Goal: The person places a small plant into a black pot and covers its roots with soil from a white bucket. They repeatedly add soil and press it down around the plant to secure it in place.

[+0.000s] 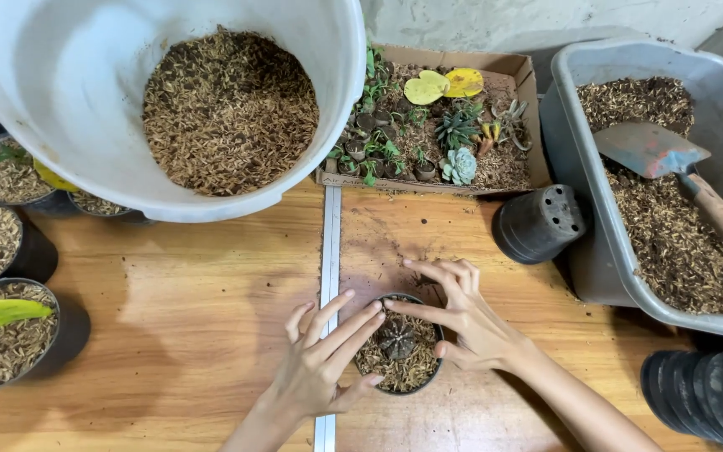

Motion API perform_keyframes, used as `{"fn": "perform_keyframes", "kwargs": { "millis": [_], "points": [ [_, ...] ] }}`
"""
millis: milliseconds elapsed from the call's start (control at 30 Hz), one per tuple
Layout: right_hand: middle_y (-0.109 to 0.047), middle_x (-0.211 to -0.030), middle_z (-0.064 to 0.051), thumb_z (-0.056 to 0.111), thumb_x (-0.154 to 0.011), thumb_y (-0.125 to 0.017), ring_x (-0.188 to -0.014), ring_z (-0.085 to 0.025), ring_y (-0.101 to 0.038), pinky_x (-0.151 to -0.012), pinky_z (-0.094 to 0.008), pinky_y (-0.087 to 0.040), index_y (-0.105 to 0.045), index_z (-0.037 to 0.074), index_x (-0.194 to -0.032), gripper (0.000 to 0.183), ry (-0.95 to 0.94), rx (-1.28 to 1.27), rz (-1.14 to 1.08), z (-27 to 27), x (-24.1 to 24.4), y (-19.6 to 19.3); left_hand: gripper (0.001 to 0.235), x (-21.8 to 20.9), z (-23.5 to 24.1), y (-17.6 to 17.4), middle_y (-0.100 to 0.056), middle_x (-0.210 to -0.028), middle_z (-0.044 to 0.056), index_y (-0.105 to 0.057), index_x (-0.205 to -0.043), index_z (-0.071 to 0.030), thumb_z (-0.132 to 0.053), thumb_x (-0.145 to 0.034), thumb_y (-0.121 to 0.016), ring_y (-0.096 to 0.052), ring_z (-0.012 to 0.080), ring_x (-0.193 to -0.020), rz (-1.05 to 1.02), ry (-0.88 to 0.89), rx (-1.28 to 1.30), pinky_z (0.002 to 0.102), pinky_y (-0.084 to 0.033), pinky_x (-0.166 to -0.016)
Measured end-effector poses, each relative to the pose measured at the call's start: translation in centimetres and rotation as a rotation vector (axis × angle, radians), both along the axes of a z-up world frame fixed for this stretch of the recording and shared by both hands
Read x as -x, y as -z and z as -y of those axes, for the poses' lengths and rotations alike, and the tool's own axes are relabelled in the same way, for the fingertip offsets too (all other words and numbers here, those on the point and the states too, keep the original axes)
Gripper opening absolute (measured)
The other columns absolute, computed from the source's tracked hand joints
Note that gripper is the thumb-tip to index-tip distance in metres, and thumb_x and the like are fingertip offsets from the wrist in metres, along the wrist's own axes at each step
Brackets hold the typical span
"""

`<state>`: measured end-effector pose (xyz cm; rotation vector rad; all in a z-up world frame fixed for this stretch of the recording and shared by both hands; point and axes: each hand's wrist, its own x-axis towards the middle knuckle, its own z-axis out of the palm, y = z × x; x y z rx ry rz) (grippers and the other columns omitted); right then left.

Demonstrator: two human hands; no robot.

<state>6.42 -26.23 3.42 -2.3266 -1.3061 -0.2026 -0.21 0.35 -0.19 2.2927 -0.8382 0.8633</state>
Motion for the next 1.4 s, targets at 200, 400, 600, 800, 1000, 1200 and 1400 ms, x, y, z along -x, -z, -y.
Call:
{"fn": "perform_keyframes", "kwargs": {
  "millis": [200,400,600,800,1000,1200,1400],
  "points": [
    [-0.045,-0.154,-0.014,0.075,-0.099,-0.002,-0.129,-0.027,-0.04,-0.106,-0.049,-0.028,-0.06,0.03,-0.141,0.084,0.094,0.001,0.218,1.4,1.9,1.6,0.062,0.2,0.4,0.5,-0.065,-0.141,0.002,-0.065,-0.134,-0.01,-0.056,-0.102,-0.038,-0.049,0.0285,-0.138,-0.04,0.042,0.073,0.05,-0.02,-0.111],
    [-0.048,-0.149,-0.017,0.067,-0.107,-0.008,-0.129,-0.026,-0.04,-0.105,-0.049,-0.025,-0.067,0.027,-0.132,0.075,0.173,-0.178,0.271,1.6,4.3,2.0,0.056,0.3,0.5,0.4,-0.065,-0.139,0.005,-0.071,-0.124,-0.011,-0.053,-0.101,-0.041,-0.047,0.0329,-0.138,-0.057,0.044,0.111,0.052,-0.023,-0.109],
    [-0.053,-0.143,-0.015,0.07,-0.104,-0.017,-0.12,-0.026,-0.041,-0.101,-0.051,-0.027,-0.069,0.029,-0.127,0.07,0.136,-0.177,0.354,1.6,4.8,2.5,0.059,0.4,0.9,1.2,-0.066,-0.139,0.006,-0.07,-0.125,-0.01,-0.054,-0.098,-0.041,-0.046,0.0339,-0.138,-0.133,0.085,0.198,0.053,-0.027,-0.108],
    [-0.055,-0.14,-0.016,0.068,-0.105,-0.019,-0.124,-0.027,-0.047,-0.104,-0.051,-0.028,-0.075,0.027,-0.117,0.07,0.11,-0.23,0.26,1.2,4.1,1.5,0.054,0.5,1.4,1.8,-0.066,-0.139,0.005,-0.07,-0.124,-0.012,-0.052,-0.096,-0.046,-0.043,0.0333,-0.139,-0.158,0.067,0.226,0.053,-0.025,-0.11],
    [-0.072,-0.075,0.003,0.032,-0.096,-0.051,-0.074,-0.013,-0.061,-0.092,-0.038,-0.03,-0.074,0.019,-0.078,0.032,0.129,-0.437,0.351,-1.9,0.2,-5.5,0.061,1.0,1.9,0.8,-0.059,-0.144,0.006,-0.065,-0.13,-0.01,-0.057,-0.094,-0.052,-0.043,0.0274,-0.138,-0.149,-0.003,0.163,0.048,-0.027,-0.106],
    [-0.074,-0.096,-0.01,0.003,-0.096,-0.074,-0.084,-0.02,-0.066,-0.085,-0.033,-0.042,-0.068,0.003,-0.108,0.014,-0.016,-0.395,0.435,-11.6,-4.2,-15.3,0.056,1.3,2.0,-1.0,-0.06,-0.138,0.01,-0.061,-0.128,-0.006,-0.05,-0.094,-0.055,-0.047,0.0288,-0.134,-0.188,0.02,0.232,0.048,-0.031,-0.104],
    [-0.033,-0.159,-0.022,0.056,-0.099,-0.036,-0.138,-0.044,-0.042,-0.107,-0.064,-0.039,-0.044,0.013,-0.151,0.068,0.13,0.476,-0.288,-24.2,-9.7,-21.0,0.054,1.4,1.9,-1.0,-0.061,-0.135,0.013,-0.062,-0.126,-0.004,-0.048,-0.097,-0.053,-0.049,0.0307,-0.132,-0.166,0.042,0.248,0.049,-0.033,-0.105]
  ]
}}
